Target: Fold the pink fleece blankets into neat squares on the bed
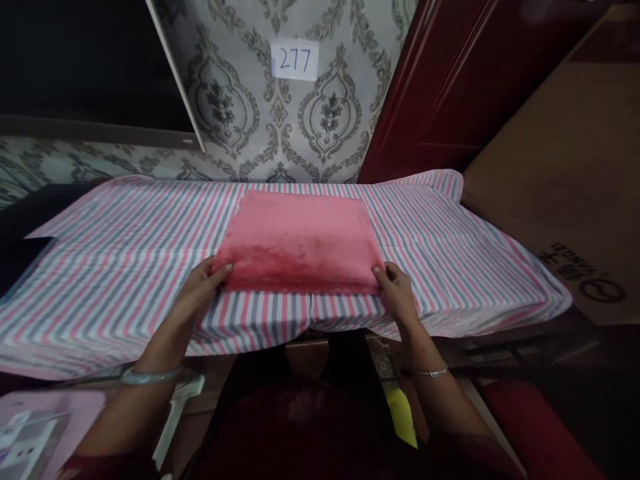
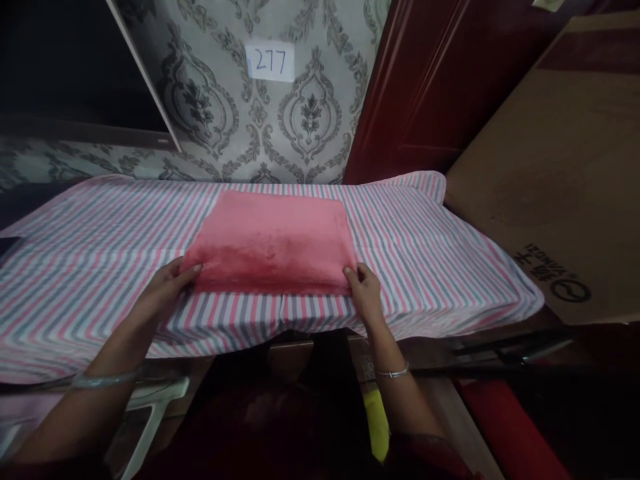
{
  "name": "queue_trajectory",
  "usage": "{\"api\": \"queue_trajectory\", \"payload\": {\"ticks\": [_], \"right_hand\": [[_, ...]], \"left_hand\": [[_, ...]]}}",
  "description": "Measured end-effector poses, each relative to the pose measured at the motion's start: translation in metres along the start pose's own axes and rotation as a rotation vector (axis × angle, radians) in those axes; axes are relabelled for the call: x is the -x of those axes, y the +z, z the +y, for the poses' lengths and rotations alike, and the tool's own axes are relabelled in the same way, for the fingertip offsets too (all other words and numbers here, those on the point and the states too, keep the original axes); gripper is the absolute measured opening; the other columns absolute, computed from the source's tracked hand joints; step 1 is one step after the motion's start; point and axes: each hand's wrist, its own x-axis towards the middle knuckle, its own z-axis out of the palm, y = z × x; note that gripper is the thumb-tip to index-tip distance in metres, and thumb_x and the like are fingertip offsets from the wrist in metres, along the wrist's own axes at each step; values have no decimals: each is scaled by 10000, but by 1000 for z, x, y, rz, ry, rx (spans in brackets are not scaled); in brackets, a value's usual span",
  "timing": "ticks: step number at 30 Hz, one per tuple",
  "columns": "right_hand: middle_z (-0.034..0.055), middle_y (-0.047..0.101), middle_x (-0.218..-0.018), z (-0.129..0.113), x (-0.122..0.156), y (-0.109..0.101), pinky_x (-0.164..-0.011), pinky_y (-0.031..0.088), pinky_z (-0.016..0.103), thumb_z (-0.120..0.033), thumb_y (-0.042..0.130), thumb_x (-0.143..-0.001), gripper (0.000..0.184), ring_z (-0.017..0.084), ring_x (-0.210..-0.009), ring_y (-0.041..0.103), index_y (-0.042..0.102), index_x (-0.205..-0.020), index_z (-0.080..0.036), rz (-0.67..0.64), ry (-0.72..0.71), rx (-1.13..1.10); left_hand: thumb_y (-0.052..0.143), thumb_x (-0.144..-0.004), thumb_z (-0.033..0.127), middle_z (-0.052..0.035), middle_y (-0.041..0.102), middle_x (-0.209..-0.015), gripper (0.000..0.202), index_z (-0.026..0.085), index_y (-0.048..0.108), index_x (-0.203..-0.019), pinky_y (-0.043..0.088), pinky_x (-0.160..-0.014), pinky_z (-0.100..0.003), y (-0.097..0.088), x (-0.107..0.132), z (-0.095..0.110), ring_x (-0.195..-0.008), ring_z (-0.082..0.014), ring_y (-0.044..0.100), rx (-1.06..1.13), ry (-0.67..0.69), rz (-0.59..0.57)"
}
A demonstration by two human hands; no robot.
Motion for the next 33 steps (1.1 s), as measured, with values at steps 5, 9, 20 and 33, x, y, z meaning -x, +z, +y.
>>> {"api": "queue_trajectory", "payload": {"ticks": [5, 9, 20, 33], "right_hand": [[20, 645, -781, -4, 15, -11, -626, 453, 310, -627, 638, -753, 604, 188, -684, 574, 626, -1159, -180, 17, 50, 70], [-11, 622, -722, -9, 23, -23, -524, 441, 294, -675, 657, -740, 770, 154, -550, 544, 616, -1313, -162, -61, 142, 122], [-22, 649, -635, -25, 22, -12, -440, 472, 246, -698, 792, -643, 807, 201, -519, 675, 546, -1240, -214, -234, 407, -310], [-31, 555, -455, -18, 12, -7, -373, 353, 233, -678, 810, -598, 535, 132, -368, 501, 566, -742, -224, -75, 292, -223]], "left_hand": [[763, -662, 547, 7, 620, -682, 409, 186, 685, -838, 406, -535, -228, -6, 11, -1, -615, -145, 522, -217, 91, 68], [788, -655, 548, 30, 573, -608, 417, 190, 646, -814, 367, -465, -200, -9, 15, 2, -515, -106, 480, -110, 27, 20], [905, -584, 408, -32, 715, -868, 600, 217, 575, -1047, 544, -406, -283, -6, 12, 12, -606, -251, 734, 240, -242, -191], [804, -588, 323, 38, 587, -493, 348, 185, 598, -832, 418, -351, -199, 1, 0, 5, -369, -126, 534, 137, -113, 38]]}}
